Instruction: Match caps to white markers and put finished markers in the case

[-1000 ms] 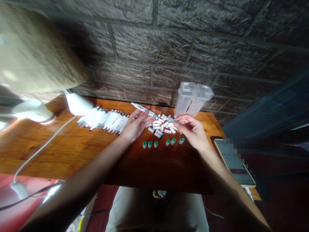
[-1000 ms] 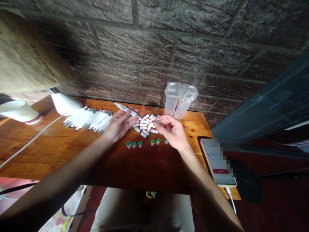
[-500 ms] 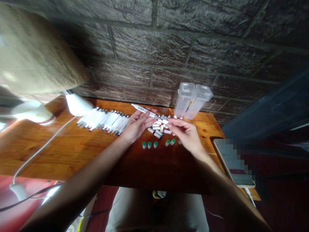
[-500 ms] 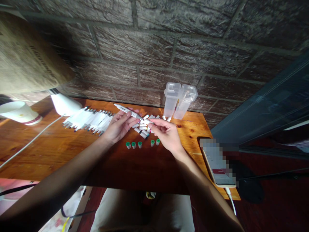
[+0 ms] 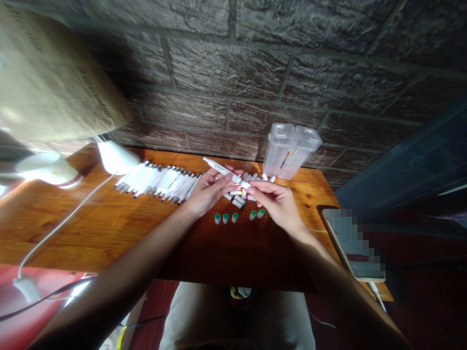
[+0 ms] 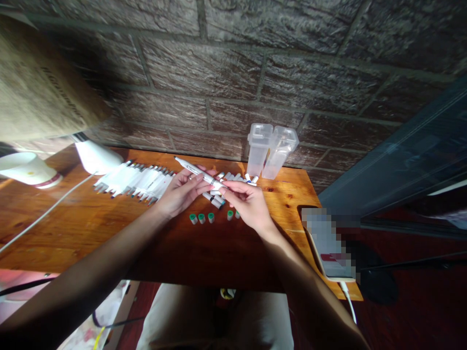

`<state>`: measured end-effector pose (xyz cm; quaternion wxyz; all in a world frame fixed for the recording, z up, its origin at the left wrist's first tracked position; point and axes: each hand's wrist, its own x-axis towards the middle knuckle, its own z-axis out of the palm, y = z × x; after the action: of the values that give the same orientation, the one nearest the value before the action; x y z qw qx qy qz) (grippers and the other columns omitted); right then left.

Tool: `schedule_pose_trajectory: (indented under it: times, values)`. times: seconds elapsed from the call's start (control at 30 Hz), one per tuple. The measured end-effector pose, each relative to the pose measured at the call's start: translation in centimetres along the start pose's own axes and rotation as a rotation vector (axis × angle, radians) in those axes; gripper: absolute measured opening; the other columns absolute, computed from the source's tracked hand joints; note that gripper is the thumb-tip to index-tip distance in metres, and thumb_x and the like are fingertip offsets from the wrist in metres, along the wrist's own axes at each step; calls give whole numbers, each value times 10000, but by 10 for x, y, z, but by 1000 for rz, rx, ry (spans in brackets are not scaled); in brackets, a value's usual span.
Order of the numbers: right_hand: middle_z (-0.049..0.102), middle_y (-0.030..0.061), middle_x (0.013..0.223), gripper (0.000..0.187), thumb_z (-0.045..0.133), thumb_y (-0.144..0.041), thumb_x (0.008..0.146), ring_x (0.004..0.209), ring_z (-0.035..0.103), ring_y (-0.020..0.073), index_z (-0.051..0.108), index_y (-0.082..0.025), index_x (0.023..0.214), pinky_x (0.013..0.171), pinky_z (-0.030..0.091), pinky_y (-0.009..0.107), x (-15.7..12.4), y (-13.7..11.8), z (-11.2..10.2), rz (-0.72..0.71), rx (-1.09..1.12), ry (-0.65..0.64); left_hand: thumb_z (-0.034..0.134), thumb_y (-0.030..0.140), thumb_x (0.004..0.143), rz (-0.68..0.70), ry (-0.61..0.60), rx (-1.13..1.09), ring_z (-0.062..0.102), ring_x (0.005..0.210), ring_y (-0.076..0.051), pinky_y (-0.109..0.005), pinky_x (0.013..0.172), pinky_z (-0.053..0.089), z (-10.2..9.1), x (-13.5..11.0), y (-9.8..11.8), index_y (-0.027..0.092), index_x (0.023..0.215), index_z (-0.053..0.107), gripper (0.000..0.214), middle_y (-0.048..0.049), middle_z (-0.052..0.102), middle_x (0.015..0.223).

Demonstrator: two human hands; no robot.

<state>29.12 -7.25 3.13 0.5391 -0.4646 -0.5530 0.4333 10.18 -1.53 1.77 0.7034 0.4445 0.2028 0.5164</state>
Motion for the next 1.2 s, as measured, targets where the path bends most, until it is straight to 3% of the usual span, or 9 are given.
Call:
schedule_pose_trajectory:
  times: [0.2, 0.5, 0.87, 1.2]
  values:
    - [786, 22, 863, 283, 771, -383, 802, 562, 604, 115, 801, -221, 1032, 547, 552, 278, -1, -2, 0, -7, -61, -32, 847, 297, 746, -18, -7, 16, 751, 999, -229, -350, 920, 602, -1, 0, 0, 180, 1042, 672, 363, -106, 771, 1114]
    - [802, 53, 910, 312, 778, -406, 792, 759, 723, 192, 811, -198, 1023, 720, 607, 335, -2, 0, 3, -15, -16, -12, 842, 305, 756, 1, -26, 29, 741, 1036, -246, -375, 962, 581, -1, -1, -4, 161, 1036, 669, 360, -110, 777, 1095]
    - [797, 65, 868, 337, 779, -428, 791, 713, 716, 190, 812, -203, 1039, 663, 593, 327, -7, 0, 9, 52, 16, 16, 830, 315, 771, 0, -17, 39, 737, 1053, -254, -423, 1013, 554, -3, -4, -6, 172, 1026, 677, 330, -100, 778, 1099]
    - [782, 43, 769, 300, 760, -445, 806, 587, 641, 146, 822, -208, 979, 570, 544, 283, -10, -3, 9, 22, -72, 29, 754, 312, 854, -7, -75, 90, 741, 1041, -220, -335, 943, 587, -6, -6, -6, 190, 1091, 680, 277, -89, 772, 1126]
